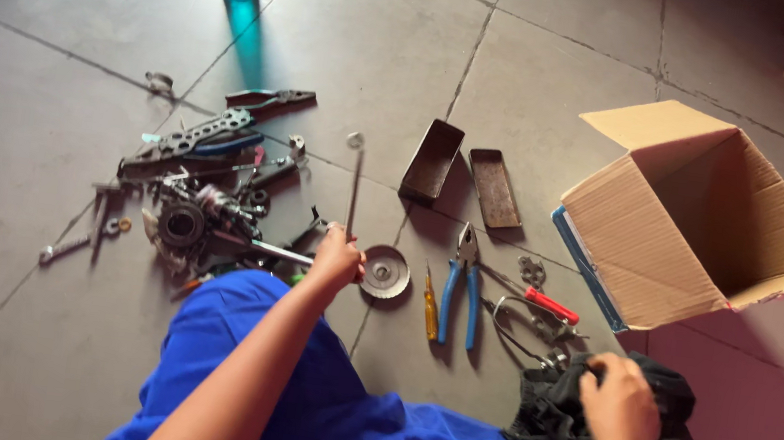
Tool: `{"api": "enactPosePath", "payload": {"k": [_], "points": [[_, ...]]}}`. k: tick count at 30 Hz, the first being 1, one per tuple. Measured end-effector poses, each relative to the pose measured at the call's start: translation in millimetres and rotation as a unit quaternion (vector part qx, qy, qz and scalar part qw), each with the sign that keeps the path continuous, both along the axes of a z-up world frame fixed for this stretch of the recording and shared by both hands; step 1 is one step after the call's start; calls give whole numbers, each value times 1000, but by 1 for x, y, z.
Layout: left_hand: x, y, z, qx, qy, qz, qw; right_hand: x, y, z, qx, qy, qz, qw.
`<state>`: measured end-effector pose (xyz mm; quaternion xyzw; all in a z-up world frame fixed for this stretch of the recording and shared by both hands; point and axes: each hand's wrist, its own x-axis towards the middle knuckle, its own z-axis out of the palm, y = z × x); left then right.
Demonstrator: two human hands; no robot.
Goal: The person sits on a tiled floor and sorts a pile of metal tools and parts. They open a small metal tin, wipe it with a cloth, and then pick up various items such as pliers, a hacksaw, and wrenches, placing them in a separate organized area.
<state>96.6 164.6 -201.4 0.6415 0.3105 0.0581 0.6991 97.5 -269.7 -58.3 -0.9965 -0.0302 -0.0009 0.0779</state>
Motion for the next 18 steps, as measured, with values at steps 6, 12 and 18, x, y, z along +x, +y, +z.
{"api": "enactPosePath", "payload": {"k": [6,12,18], "points": [[13,-5,7,177,129,-22,975,-11,159,12,95,-122,228,961],[14,1,31,245,188,-60,949,75,293,-43,189,109,180,959],[22,0,58,215,195,-77,954,178,328,-105,193,-44,235,951]]}}
